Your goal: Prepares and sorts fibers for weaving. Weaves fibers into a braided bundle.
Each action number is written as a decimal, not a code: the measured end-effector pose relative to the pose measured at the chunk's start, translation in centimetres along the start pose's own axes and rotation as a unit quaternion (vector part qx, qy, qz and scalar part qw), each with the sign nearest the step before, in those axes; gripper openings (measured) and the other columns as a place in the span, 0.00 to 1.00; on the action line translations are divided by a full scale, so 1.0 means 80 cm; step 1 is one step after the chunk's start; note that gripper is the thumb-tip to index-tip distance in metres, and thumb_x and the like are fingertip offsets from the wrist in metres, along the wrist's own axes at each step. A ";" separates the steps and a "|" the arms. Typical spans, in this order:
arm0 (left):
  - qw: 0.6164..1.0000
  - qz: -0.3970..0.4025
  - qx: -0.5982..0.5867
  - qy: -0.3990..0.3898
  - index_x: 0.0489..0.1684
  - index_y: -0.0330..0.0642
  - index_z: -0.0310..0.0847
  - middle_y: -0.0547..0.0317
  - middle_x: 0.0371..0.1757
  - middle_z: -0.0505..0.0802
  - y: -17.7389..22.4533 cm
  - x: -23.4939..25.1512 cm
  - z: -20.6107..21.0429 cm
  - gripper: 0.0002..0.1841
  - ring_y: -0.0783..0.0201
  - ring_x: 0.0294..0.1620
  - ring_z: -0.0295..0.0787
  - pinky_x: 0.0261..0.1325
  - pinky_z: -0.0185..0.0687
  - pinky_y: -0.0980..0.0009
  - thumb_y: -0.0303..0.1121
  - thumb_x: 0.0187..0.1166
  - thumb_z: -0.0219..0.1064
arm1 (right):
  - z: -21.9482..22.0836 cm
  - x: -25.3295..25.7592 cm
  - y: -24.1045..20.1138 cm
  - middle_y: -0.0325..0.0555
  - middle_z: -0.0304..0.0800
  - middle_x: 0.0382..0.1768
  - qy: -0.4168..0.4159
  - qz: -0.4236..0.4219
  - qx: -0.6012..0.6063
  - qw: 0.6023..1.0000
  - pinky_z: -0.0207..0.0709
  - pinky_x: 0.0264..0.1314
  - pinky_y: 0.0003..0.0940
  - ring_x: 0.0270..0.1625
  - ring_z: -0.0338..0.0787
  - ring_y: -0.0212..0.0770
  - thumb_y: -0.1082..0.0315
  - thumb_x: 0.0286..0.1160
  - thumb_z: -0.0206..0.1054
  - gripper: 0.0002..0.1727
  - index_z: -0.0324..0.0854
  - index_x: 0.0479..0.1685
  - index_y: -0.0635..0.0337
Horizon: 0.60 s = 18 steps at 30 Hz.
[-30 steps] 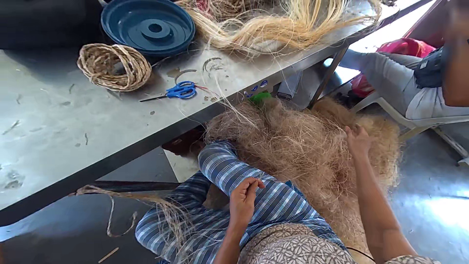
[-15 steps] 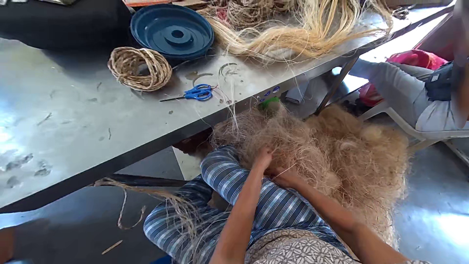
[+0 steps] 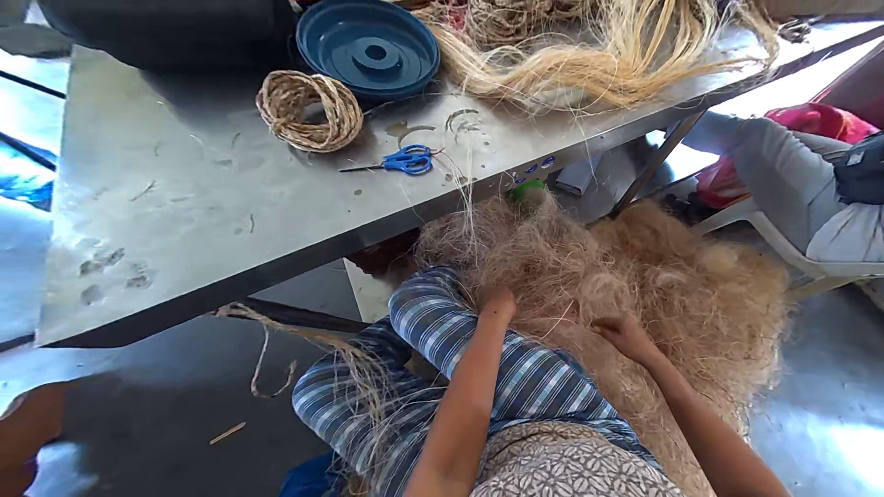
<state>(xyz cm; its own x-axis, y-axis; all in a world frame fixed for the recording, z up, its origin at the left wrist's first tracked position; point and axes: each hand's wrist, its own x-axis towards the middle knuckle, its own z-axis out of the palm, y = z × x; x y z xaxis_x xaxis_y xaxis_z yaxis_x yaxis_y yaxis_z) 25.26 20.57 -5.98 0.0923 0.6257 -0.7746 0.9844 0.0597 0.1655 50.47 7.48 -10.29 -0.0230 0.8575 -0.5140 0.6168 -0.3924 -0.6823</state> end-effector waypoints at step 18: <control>0.999 -0.010 0.033 -0.038 0.68 0.23 0.78 0.30 0.75 0.81 0.009 0.004 0.013 0.20 0.36 0.79 0.75 0.77 0.70 0.37 0.30 0.86 0.59 | -0.002 -0.052 0.094 0.60 0.88 0.64 -0.174 0.205 -0.063 0.961 0.75 0.69 0.56 0.65 0.86 0.55 0.67 0.88 0.61 0.18 0.84 0.70 0.61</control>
<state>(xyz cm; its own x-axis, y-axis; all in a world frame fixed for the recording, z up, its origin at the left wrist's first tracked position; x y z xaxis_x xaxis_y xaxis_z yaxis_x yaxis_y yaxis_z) 26.15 20.01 -6.73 0.0808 0.5637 -0.8220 0.9937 0.0187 0.1106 55.32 1.01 -13.25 -0.0051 0.4673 -0.8841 0.7199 -0.6120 -0.3276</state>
